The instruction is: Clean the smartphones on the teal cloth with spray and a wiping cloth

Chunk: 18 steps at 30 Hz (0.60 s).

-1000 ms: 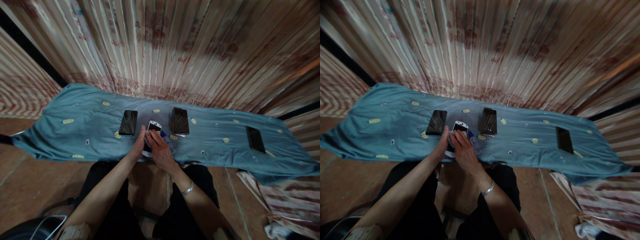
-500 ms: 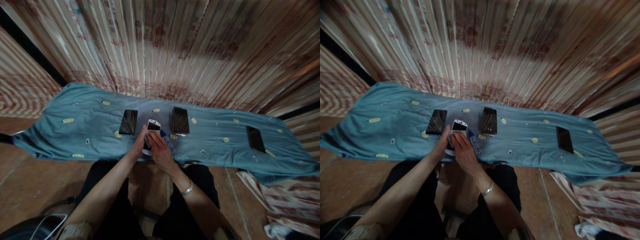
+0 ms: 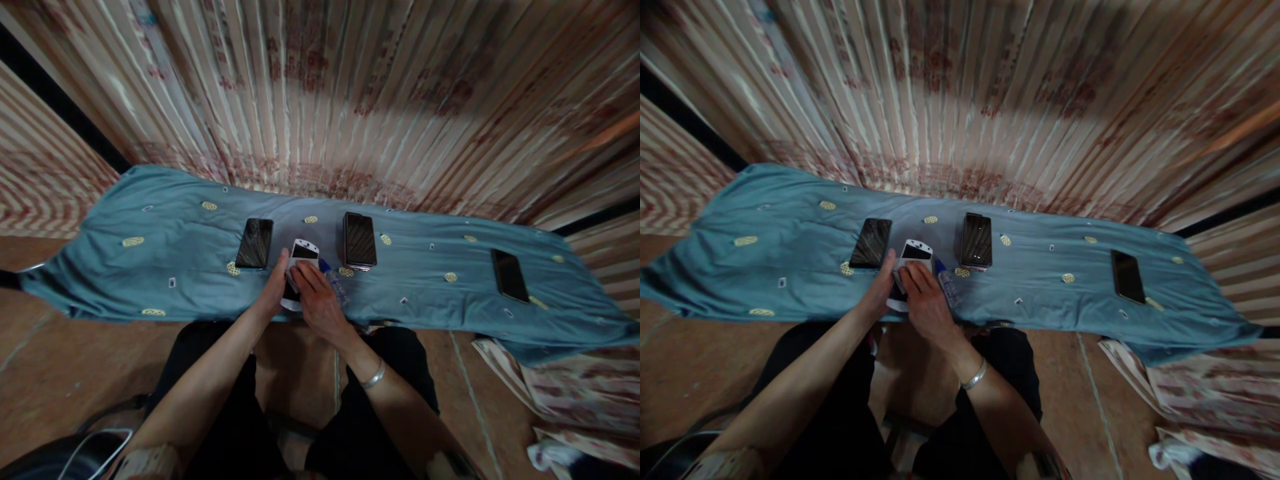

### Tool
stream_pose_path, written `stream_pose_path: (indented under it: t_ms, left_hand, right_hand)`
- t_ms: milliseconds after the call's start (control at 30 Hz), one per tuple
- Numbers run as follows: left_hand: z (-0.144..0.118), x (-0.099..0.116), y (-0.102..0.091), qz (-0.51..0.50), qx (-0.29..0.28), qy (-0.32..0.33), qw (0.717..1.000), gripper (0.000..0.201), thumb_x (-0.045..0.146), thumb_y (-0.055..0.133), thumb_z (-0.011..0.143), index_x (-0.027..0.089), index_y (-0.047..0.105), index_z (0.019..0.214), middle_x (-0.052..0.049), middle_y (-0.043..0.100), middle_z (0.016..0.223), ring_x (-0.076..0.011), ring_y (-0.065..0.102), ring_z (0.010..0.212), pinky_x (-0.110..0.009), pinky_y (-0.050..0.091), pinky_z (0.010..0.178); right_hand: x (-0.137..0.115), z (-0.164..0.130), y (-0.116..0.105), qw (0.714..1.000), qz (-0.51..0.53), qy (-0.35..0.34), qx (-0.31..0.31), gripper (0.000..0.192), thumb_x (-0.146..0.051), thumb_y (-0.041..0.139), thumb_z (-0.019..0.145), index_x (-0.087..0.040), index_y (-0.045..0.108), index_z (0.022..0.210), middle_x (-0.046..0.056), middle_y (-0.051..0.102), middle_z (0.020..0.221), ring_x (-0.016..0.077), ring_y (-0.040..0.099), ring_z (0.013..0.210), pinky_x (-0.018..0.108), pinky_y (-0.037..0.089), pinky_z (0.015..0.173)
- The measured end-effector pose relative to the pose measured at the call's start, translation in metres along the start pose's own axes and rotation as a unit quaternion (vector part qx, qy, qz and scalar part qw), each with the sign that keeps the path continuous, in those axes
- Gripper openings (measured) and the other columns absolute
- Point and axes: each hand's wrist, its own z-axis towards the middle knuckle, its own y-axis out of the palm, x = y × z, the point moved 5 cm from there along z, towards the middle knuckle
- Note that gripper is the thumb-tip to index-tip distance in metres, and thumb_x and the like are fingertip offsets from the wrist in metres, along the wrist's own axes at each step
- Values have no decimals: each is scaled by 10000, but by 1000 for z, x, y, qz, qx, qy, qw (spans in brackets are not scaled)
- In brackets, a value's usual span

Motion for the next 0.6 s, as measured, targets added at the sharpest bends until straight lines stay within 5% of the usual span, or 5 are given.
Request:
stream_pose_path:
  t_ms: [167, 600]
  left_hand:
    - [-5, -1, 7, -7, 6, -48, 999, 619, 659, 587, 876, 93, 736, 1079, -109, 778, 891, -231, 746, 913, -280, 588, 761]
    - [-8, -6, 14, 17, -8, 5, 1000, 514, 519, 575, 940, 165, 692, 1294, -86, 777, 1147, -280, 677, 1186, -373, 510, 1050]
  right_hand:
    - [-3, 0, -1, 1000, 3, -1, -5, 570, -49, 407, 945, -145, 475, 1503, 143, 548, 1503, 247, 425, 1471, 470, 407, 1218]
    - [25, 5, -8, 997, 18, 71, 27, 566, -70, 323, 965, -116, 447, 1516, 172, 451, 1575, 235, 288, 1545, 514, 335, 1253]
